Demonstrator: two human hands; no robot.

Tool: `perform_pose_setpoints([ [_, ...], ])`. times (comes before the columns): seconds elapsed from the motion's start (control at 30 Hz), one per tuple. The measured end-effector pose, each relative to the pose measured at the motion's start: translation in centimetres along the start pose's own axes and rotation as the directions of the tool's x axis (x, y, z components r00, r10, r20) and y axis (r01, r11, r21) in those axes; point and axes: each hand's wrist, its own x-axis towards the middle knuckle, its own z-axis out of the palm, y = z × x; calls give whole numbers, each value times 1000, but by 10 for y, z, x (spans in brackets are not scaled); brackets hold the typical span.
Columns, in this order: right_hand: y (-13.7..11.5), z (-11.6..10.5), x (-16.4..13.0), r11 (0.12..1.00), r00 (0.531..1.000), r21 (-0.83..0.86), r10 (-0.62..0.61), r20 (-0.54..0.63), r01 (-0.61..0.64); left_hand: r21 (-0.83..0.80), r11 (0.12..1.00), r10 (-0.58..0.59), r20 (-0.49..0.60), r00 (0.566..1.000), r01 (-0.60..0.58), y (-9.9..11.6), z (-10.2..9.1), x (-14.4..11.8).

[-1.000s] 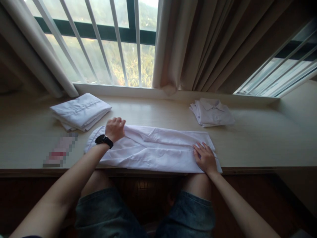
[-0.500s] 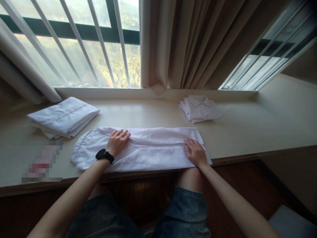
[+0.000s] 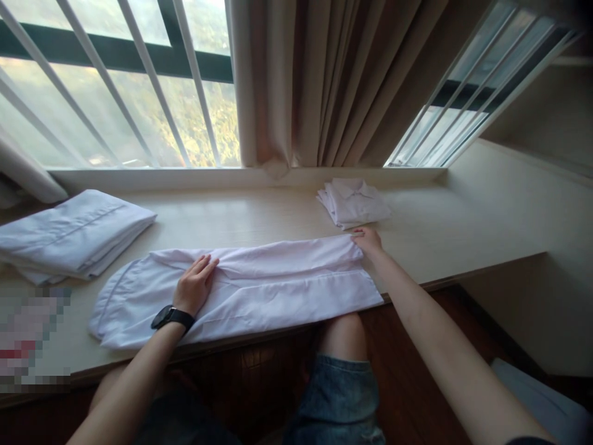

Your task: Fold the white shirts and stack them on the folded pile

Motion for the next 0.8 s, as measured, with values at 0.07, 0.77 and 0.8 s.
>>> perform_pose_setpoints([
  [0.07, -2, -2, 4, 999, 1000, 32, 15, 23, -16, -10, 1000, -11, -12, 1000, 11, -1, 2, 0],
  [0.77, -84, -12, -104, 660, 697, -262, -570, 436, 704, 82, 938, 306, 265, 914, -338, 46, -24, 55],
  [0.8, -88, -16, -97, 694, 736, -275, -549, 397, 666, 48, 951, 280, 277, 919, -305, 47, -23, 61],
])
